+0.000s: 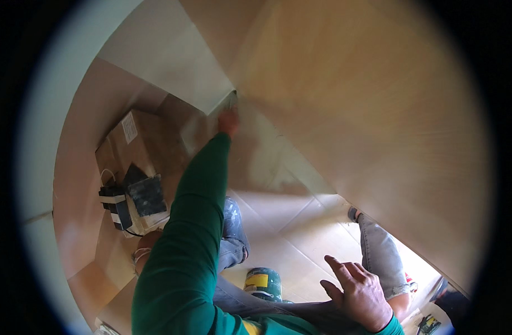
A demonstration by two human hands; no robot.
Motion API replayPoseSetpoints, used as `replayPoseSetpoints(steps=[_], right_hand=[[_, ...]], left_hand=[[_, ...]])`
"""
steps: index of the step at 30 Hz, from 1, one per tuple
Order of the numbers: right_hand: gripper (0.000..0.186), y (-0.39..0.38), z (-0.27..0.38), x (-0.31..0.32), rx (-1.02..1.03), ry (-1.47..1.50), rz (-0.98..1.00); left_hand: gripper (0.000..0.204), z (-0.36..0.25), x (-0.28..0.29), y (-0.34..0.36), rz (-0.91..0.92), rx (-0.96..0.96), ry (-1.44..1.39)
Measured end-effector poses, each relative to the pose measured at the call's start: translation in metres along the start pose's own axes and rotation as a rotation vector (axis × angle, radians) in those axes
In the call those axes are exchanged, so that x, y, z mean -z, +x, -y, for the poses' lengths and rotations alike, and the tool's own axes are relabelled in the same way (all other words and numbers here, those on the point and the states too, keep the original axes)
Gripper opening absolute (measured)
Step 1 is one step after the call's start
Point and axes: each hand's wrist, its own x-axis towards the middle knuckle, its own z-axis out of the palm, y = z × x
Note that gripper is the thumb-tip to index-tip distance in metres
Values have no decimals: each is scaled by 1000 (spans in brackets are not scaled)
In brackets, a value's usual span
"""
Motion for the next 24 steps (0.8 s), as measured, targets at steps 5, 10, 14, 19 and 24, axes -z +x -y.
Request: replayPoseSetpoints(steps=[5, 10, 14, 19, 24], right_hand=[[53, 5, 8, 1, -37, -36, 11], [51, 9, 17, 6, 22, -39, -7], [51, 9, 16, -1, -16, -44, -12], [53, 9, 8, -6, -27, -70, 26], [54, 10, 12, -2, 7, -26, 34]], left_hand=[[47, -53, -6, -54, 67, 40, -144], [47, -73, -16, -110, 44, -38, -186], [50, -33, -3, -70, -17, 234, -235], [52, -31, 26, -23, 132, 150, -211], [50, -41, 15, -89, 212, -52, -99]])
